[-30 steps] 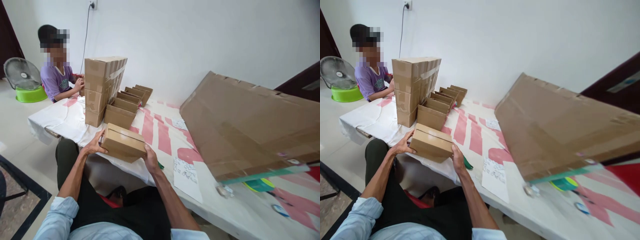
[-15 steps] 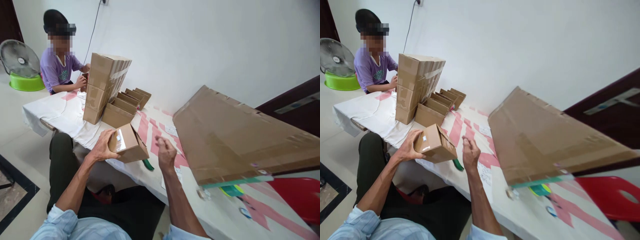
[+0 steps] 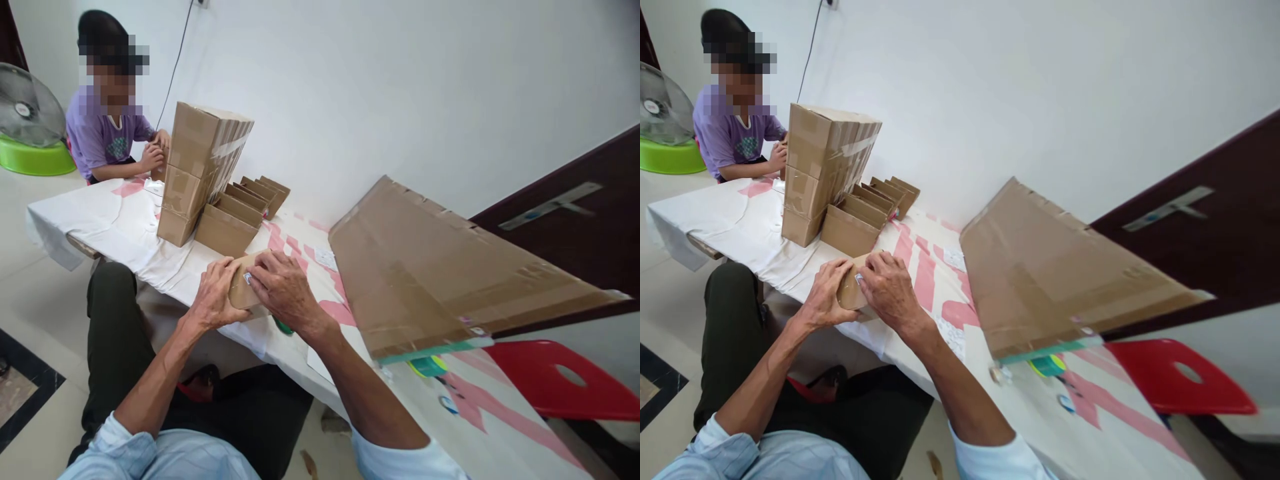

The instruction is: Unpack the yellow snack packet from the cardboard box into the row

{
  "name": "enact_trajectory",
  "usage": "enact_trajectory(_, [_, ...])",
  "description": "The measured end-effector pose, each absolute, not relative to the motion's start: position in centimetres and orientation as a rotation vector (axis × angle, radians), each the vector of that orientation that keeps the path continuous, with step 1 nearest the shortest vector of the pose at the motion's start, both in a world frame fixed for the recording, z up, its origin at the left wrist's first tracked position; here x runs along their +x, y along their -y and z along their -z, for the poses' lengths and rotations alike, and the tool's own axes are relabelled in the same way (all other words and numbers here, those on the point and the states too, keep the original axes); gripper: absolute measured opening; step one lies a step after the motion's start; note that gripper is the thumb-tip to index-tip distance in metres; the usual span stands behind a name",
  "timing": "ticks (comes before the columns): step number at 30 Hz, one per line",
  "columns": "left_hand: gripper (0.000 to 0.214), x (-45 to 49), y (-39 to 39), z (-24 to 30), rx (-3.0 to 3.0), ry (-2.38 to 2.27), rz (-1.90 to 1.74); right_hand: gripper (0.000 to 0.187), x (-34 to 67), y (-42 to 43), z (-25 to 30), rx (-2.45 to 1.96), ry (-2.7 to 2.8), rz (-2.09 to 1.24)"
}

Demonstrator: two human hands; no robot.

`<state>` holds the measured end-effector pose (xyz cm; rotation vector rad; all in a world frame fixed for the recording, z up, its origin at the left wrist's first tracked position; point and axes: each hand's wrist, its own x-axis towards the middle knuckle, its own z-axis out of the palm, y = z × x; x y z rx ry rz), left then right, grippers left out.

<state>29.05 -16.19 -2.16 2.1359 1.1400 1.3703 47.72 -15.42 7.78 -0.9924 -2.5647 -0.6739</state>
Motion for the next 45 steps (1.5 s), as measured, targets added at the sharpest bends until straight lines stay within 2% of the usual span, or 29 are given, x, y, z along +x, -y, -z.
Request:
enact_trajectory(8, [0.11,29.0,16.3,2.2,2.127,-1.126,-1.38,0.018,47.7,15.6,-7.8,-0.958,2.564,0.675])
enact_trajectory(17, [0.109,29.1,16.8,1.5,2.137,-1.184,-1.355,0.013,48.5,15.4,-9.2,-0.912,2.69,0.459])
enact_trajectory(31, [0.113,29.1,16.8,1.3,2.135,-1.207,-1.332,0.025,48.3,13.9,-8.8,-0.769,2.799,0.645])
enact_trajectory(37, [0.113,29.1,16.8,1.3,2.146,-1.195,-1.335,0.024,48.4,12.9,-7.9,-0.799,2.705,0.452])
enact_trajectory(45, [0.114,29.1,16.9,1.3,2.16,-1.192,-1.34,0.017,48.3,13.7,-9.5,-0.876,2.304,-0.155])
